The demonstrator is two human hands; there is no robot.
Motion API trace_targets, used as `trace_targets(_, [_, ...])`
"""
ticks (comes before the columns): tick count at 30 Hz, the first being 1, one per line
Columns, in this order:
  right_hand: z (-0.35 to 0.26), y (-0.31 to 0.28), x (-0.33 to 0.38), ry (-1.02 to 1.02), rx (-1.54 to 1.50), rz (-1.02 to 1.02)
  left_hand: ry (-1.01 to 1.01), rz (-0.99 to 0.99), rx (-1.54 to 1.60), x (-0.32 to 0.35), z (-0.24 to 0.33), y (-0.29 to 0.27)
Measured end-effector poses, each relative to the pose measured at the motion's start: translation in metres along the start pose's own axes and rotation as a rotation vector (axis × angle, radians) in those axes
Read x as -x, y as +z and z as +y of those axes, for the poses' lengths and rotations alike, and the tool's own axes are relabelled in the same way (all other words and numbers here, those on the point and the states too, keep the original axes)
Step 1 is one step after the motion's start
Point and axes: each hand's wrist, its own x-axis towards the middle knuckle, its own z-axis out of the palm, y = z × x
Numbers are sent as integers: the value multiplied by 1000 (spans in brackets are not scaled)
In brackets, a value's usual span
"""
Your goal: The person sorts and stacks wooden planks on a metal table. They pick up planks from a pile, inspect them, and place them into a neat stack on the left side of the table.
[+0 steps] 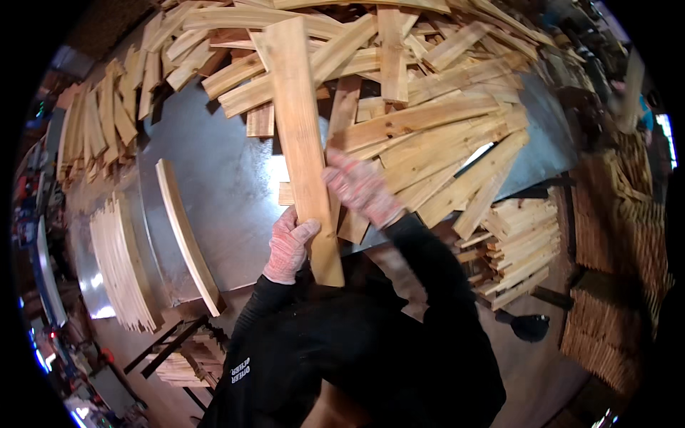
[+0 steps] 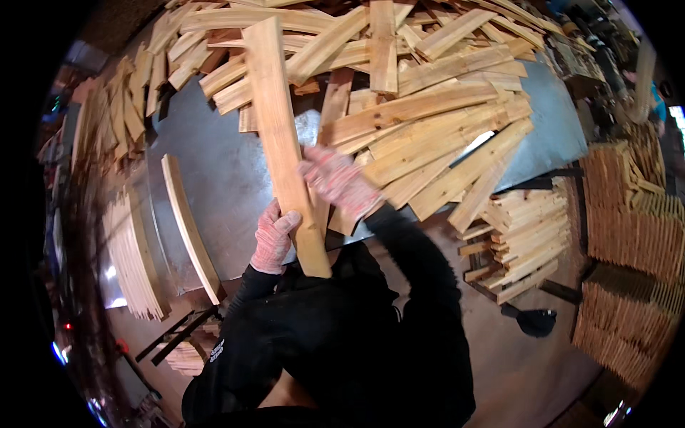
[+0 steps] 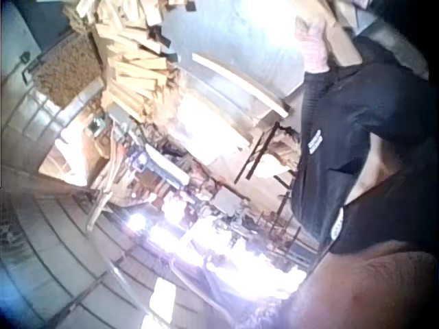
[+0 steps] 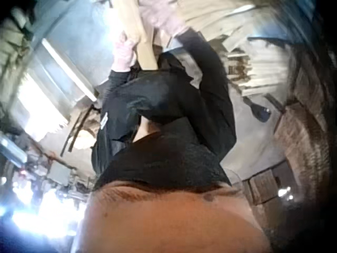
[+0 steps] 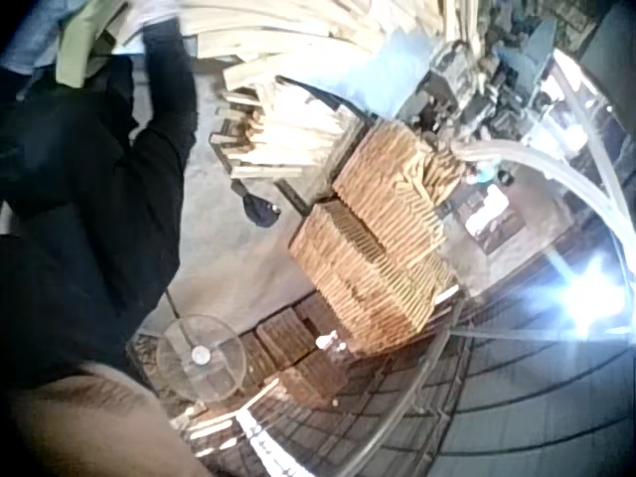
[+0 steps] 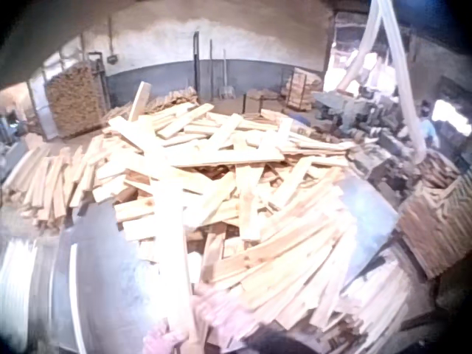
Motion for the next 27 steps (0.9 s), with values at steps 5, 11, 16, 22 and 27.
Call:
trace_targets(5, [120, -142, -37, -148, 819, -179, 164, 450, -226, 21, 34, -10])
trace_targets(11, [114, -139, -80, -83, 1115, -536, 169, 936, -735, 81, 37, -112])
trace_targets(16, [125, -119, -75, -352, 1122, -597, 19, 1106, -1650, 95, 14, -220])
trace_targets(22, [-55, -18, -104, -21, 639, -1036, -649, 1122, -1258, 90, 14, -248])
trace_targets(27, [-91, 134, -162, 198, 595, -909, -543, 1076, -1199, 89, 22, -256])
